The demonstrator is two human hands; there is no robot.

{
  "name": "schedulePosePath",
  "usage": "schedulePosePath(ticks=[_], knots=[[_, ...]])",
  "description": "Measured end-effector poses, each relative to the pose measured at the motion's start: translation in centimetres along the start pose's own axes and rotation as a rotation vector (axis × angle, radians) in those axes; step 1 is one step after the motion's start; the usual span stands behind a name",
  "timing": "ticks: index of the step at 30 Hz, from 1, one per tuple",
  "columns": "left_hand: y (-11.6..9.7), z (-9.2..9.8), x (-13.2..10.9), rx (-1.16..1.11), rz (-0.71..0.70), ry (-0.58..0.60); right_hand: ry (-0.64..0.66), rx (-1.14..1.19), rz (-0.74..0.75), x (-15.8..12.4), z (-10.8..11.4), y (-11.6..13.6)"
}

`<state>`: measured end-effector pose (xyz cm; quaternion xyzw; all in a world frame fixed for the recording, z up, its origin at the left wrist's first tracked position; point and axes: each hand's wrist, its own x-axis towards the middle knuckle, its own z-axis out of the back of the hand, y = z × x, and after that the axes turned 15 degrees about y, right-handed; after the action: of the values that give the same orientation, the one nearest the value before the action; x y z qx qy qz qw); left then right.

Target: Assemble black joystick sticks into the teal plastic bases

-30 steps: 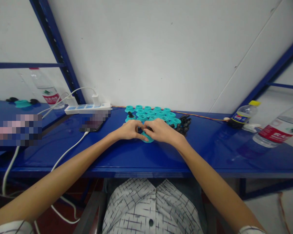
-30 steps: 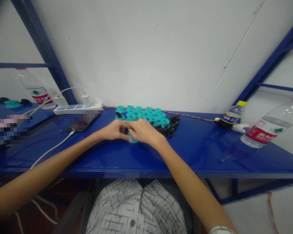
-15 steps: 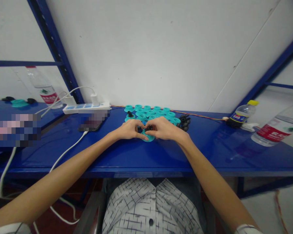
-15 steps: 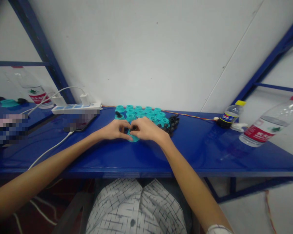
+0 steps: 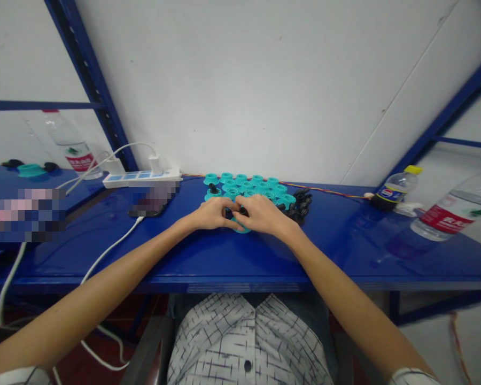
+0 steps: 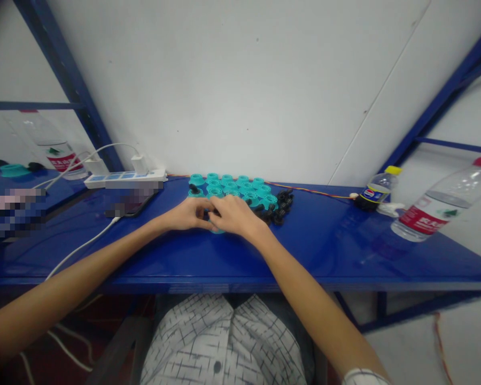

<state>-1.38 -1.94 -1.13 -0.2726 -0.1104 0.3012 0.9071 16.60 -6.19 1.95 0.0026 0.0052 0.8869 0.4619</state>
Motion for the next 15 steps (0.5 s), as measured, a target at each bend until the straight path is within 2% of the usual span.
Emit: schedulePosePath(ticks=[3,5,9,15], knots=[[-0.1,0.0,0.0,-0.007,0.002,-0.001,-0.004,-0.003,-0.035,0.0,-0.1,0.2],[-0.2,0.1,-0.1,-0.002,-0.001,-0.001,-0.011,0.037,-0.002,-0.1,0.0,0.0],[-0.2,0.1,-0.1,-0.005,0.016,0.008,0.024,0.245,0.118,-0.8,0.7,-0.8],[0.0,0.0,0.0,0.03,0.029,0.001,0.067,0.41,0.104,-1.2,1.4,-0.9]])
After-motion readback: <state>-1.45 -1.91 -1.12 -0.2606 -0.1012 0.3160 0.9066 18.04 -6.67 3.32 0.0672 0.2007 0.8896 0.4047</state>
